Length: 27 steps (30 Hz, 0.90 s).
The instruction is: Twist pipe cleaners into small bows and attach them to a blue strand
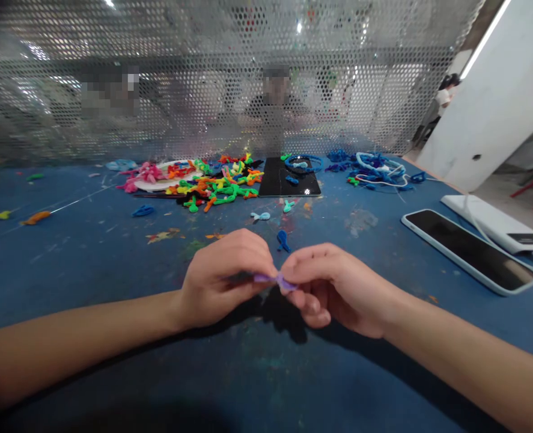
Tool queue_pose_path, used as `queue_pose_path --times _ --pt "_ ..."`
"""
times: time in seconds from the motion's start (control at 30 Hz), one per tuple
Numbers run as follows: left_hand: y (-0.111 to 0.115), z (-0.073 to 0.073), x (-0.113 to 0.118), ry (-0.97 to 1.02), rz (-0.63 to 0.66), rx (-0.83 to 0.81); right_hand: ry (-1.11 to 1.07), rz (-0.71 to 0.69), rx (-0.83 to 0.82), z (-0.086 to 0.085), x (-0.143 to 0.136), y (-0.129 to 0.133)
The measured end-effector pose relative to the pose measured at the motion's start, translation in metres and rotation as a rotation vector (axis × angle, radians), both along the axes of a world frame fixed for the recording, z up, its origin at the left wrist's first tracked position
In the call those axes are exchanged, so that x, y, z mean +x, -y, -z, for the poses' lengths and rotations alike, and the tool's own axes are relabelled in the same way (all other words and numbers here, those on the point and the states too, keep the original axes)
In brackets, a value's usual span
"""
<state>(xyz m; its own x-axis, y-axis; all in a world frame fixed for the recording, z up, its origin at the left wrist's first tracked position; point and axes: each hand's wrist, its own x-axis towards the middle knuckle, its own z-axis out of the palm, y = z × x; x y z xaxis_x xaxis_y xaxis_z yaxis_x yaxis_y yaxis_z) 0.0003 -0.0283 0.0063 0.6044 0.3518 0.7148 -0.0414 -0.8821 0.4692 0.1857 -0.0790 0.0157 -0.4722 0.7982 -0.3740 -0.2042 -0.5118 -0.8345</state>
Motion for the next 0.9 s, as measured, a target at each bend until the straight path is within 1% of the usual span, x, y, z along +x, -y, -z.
queue_pose_path --times 0.03,0.07,0.1,0.13,0.2,0.27,0.3,0.43,0.53,0.6,0.67,0.7,0.77,0.83,0.9 --pt "0.000 0.000 -0.001 0.001 0.048 0.097 -0.104 -0.054 -0.139 0.002 -0.001 0.000" --pt "0.001 0.000 -0.001 -0.006 0.083 0.175 -0.170 -0.095 -0.228 0.004 -0.002 0.001" --pt "0.002 0.000 -0.002 -0.016 0.100 0.238 -0.208 -0.121 -0.269 0.006 -0.004 0.002" --pt "0.003 0.001 -0.002 -0.020 0.101 0.287 -0.228 -0.135 -0.269 0.008 -0.007 0.002" --pt "0.006 0.002 -0.001 -0.024 0.075 0.344 -0.244 -0.135 -0.197 0.010 -0.011 0.003" --pt "0.008 0.002 0.000 -0.031 0.049 0.338 -0.277 -0.124 -0.124 0.012 -0.013 0.003" --pt "0.009 0.002 0.001 -0.038 0.050 0.321 -0.306 -0.118 -0.114 0.012 -0.012 0.002" --pt "0.009 -0.001 0.002 -0.033 0.050 0.289 -0.418 -0.177 -0.204 0.015 -0.010 0.000" --pt "0.008 -0.001 0.003 0.012 0.004 0.335 -0.347 -0.237 -0.222 0.019 -0.011 0.000" --pt "0.009 -0.001 0.004 0.010 0.015 0.368 -0.262 -0.278 -0.183 0.021 -0.012 0.002" --pt "0.012 0.000 0.004 -0.005 0.065 0.373 -0.214 -0.341 -0.148 0.022 -0.011 0.003" --pt "0.013 0.000 0.005 -0.015 0.096 0.365 -0.190 -0.359 -0.113 0.021 -0.011 0.004" --pt "0.016 0.001 0.005 -0.046 0.171 0.348 -0.089 -0.372 0.013 0.019 -0.010 0.006" --pt "0.018 0.001 0.005 -0.082 0.225 0.345 0.049 -0.343 0.182 0.014 -0.009 0.009" --pt "0.018 0.001 0.004 -0.061 0.217 0.340 0.132 -0.267 0.287 0.010 -0.010 0.011"
